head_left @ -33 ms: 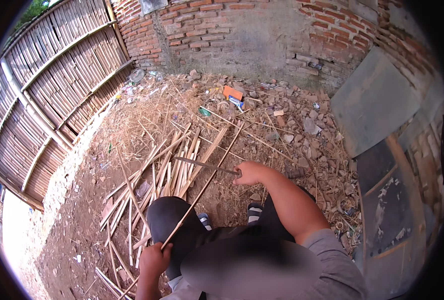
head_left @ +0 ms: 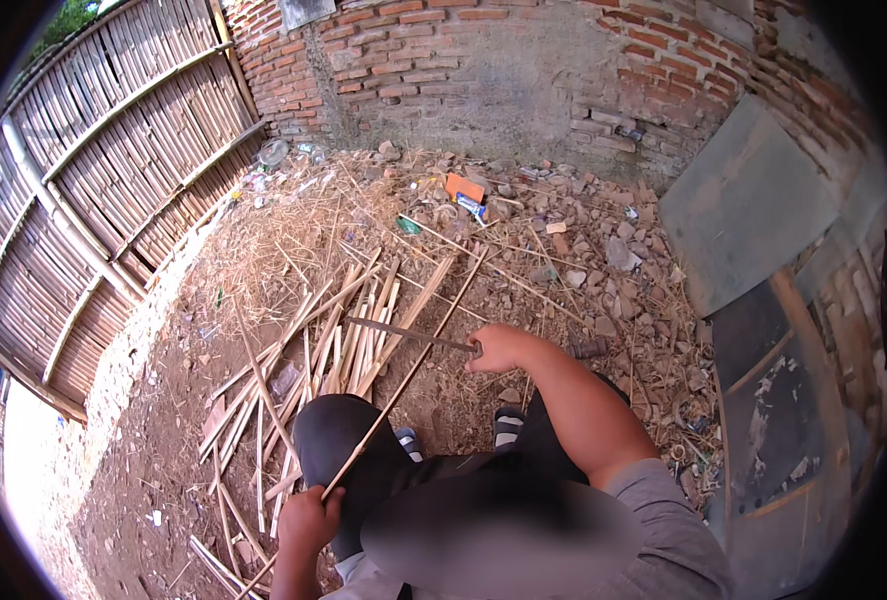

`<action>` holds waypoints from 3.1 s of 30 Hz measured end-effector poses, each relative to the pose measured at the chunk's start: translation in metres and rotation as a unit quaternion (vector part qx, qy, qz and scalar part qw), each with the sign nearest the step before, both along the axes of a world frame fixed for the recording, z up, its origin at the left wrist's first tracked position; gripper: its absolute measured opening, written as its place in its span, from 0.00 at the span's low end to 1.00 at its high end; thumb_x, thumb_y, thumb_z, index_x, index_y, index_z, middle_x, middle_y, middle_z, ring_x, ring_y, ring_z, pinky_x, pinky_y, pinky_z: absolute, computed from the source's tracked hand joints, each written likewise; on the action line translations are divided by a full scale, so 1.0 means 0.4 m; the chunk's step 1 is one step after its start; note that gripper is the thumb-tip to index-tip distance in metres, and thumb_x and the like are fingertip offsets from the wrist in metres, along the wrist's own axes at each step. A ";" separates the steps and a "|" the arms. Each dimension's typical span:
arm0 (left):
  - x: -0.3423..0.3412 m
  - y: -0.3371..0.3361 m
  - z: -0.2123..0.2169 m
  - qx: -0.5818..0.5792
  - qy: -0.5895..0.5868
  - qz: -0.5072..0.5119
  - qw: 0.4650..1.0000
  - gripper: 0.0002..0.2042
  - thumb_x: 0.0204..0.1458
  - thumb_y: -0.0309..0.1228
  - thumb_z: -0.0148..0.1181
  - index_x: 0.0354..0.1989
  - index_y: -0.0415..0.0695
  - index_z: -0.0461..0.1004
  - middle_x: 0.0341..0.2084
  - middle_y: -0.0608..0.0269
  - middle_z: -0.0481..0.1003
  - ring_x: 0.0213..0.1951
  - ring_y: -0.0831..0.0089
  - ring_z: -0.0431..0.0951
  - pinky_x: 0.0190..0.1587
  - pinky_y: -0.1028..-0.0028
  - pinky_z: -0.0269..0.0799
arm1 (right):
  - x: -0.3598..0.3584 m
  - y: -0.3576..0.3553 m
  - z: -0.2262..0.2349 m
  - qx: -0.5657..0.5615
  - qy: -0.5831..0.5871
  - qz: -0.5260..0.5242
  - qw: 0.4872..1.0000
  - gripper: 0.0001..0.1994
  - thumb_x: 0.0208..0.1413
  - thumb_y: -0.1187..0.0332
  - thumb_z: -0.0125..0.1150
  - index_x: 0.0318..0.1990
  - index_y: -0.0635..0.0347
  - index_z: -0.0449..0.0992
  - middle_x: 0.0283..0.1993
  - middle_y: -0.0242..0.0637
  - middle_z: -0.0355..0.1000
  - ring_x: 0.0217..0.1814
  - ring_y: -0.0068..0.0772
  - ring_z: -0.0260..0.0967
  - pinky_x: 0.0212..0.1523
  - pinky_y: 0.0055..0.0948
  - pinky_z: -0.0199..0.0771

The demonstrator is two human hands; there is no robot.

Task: The person is stripping a piece of bamboo by hand using a large blade, drawing the blade along the length of the wood while holding it between their knees.

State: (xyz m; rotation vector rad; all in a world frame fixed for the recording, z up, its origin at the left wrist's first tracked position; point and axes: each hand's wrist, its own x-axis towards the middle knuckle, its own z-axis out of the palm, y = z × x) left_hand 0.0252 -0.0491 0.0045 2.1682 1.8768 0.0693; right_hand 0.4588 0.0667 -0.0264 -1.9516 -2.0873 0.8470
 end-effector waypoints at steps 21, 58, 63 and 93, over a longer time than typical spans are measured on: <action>-0.009 0.001 -0.018 0.020 -0.020 -0.013 1.000 0.20 0.58 0.46 0.59 0.24 0.40 0.75 0.20 0.41 0.76 0.28 0.41 0.78 0.32 0.47 0.72 | -0.024 -0.012 0.022 -0.006 -0.007 0.033 0.999 0.27 0.47 0.50 0.69 0.51 0.59 0.79 0.42 0.48 0.79 0.47 0.48 0.77 0.48 0.43 0.75; -0.013 0.004 -0.022 0.020 -0.012 -0.018 1.000 0.20 0.58 0.47 0.59 0.24 0.41 0.75 0.20 0.42 0.76 0.28 0.40 0.78 0.32 0.47 0.72 | -0.012 -0.007 0.011 -0.013 0.009 0.023 1.000 0.25 0.47 0.52 0.69 0.48 0.59 0.79 0.39 0.47 0.78 0.44 0.49 0.77 0.45 0.44 0.74; -0.009 0.006 -0.019 0.018 -0.018 -0.019 1.000 0.20 0.58 0.47 0.59 0.24 0.41 0.75 0.20 0.42 0.76 0.28 0.40 0.78 0.32 0.47 0.72 | -0.006 -0.010 0.014 0.018 -0.033 0.023 0.999 0.26 0.47 0.52 0.69 0.51 0.57 0.79 0.41 0.48 0.79 0.47 0.50 0.77 0.48 0.44 0.75; -0.010 0.002 -0.022 0.028 -0.030 -0.021 0.999 0.21 0.59 0.47 0.58 0.24 0.39 0.75 0.20 0.41 0.75 0.28 0.40 0.77 0.32 0.47 0.71 | 0.022 0.020 -0.034 0.034 0.050 0.002 0.998 0.20 0.45 0.52 0.70 0.40 0.57 0.81 0.36 0.46 0.79 0.42 0.49 0.77 0.43 0.43 0.74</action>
